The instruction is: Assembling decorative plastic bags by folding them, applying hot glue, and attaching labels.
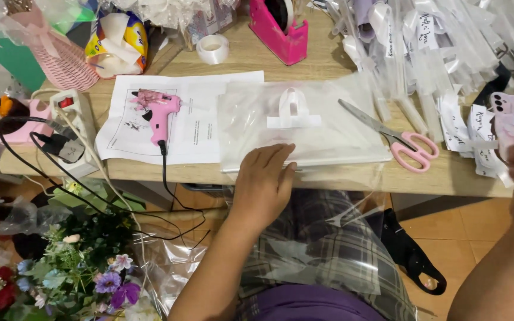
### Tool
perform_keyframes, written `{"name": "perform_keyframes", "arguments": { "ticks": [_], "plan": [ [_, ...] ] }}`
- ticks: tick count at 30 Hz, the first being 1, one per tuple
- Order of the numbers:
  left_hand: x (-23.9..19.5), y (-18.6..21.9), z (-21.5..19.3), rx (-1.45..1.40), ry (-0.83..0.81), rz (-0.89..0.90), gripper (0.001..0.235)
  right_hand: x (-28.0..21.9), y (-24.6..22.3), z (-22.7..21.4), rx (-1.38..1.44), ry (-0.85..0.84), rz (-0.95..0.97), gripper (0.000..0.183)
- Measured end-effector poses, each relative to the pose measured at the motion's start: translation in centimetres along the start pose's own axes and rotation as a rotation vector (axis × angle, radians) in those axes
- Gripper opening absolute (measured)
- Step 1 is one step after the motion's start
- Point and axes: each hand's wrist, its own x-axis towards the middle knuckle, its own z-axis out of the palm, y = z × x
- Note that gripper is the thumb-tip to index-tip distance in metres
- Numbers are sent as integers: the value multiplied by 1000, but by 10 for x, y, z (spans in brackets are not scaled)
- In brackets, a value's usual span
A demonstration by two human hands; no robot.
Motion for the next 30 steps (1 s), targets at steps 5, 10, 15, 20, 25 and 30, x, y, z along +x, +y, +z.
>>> {"name": "perform_keyframes", "arguments": {
  "ticks": [5, 10, 15, 20, 25, 30],
  "plan": [
    [6, 31, 7, -224, -39, 14, 35, -63, -197, 25, 577, -588, 502, 57],
    [12, 62, 3, -616, -59, -83, 34, -100, -240, 56, 368, -969, -115, 61],
    [7, 42, 3, -552, -49, -367, 18, -97, -235, 76, 321, -968, -92, 55],
    [27, 17, -11, -606, -39, -754, 15, -72, -218, 100, 354, -891, -27, 38],
    [45, -36, 7, -352, 124, -583, 15, -36, -192, 159, 472, -641, -147, 23],
    [57, -52, 10, -117, 44, -492, 19, -13, -188, 199, 303, -654, -131, 16]
  ]
}}
